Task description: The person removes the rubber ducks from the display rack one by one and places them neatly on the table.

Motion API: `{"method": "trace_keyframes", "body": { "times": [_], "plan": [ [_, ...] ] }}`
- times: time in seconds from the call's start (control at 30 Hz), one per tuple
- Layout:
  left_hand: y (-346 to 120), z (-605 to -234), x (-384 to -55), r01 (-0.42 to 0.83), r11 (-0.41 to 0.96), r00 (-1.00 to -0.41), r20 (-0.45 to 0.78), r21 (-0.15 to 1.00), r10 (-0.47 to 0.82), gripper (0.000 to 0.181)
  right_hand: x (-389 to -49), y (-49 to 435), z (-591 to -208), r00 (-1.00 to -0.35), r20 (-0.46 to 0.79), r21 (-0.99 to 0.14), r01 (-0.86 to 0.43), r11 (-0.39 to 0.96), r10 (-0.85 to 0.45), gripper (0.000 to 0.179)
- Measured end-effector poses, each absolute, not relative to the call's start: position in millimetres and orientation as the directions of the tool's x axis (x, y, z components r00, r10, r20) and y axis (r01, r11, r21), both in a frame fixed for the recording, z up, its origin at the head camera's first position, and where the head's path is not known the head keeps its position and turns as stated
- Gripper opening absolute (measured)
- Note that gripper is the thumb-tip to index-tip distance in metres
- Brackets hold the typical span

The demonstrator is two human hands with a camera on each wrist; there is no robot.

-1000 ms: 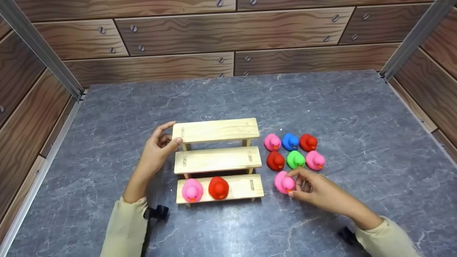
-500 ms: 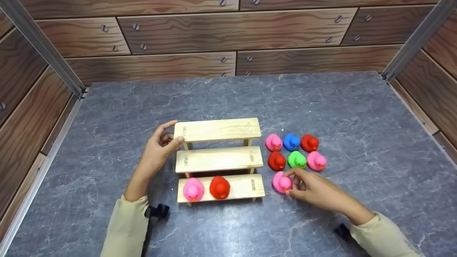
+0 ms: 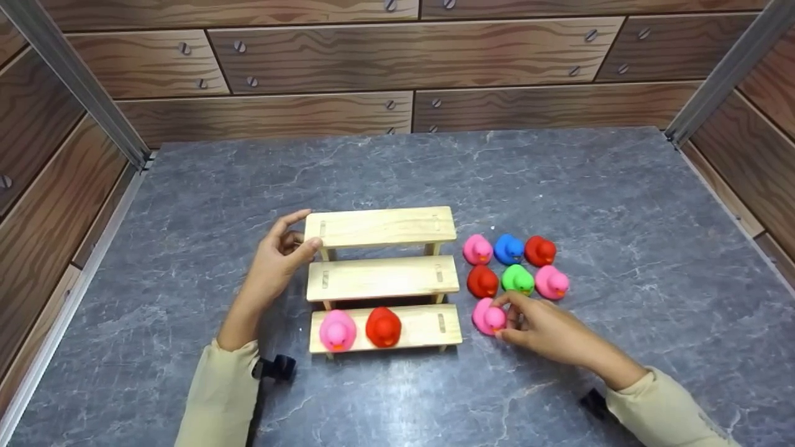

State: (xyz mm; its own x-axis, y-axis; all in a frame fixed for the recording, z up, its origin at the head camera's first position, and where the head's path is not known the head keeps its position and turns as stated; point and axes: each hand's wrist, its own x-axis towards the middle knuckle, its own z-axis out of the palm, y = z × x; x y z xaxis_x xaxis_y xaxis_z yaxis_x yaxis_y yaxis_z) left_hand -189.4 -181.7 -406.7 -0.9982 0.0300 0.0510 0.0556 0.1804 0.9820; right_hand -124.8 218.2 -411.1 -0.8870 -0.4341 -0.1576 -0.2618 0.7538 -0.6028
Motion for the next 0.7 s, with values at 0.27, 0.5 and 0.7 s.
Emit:
{"method": "trace_keyframes", "body": {
  "times": [0.27,0.5,0.7],
  "plan": [
    [-182,-407,-189,0.049,0.186,-0.999,0.045,0.981,0.027,0.055,-124,217,-411,-0.892,-0.144,-0.579,-0.275,0.768,-0.428,0.035],
    [-182,-408,-190,0.043,0.179,-0.999,0.038,0.983,0.031,0.055,-123,220,-404,-0.893,-0.145,-0.607,-0.26,0.751,-0.426,0.037],
    [-183,-407,-189,0.043,0.18,-0.998,0.035,0.983,0.05,0.056,-119,219,-393,-0.896,-0.112,-0.658,-0.256,0.708,-0.429,0.039]
  ]
}}
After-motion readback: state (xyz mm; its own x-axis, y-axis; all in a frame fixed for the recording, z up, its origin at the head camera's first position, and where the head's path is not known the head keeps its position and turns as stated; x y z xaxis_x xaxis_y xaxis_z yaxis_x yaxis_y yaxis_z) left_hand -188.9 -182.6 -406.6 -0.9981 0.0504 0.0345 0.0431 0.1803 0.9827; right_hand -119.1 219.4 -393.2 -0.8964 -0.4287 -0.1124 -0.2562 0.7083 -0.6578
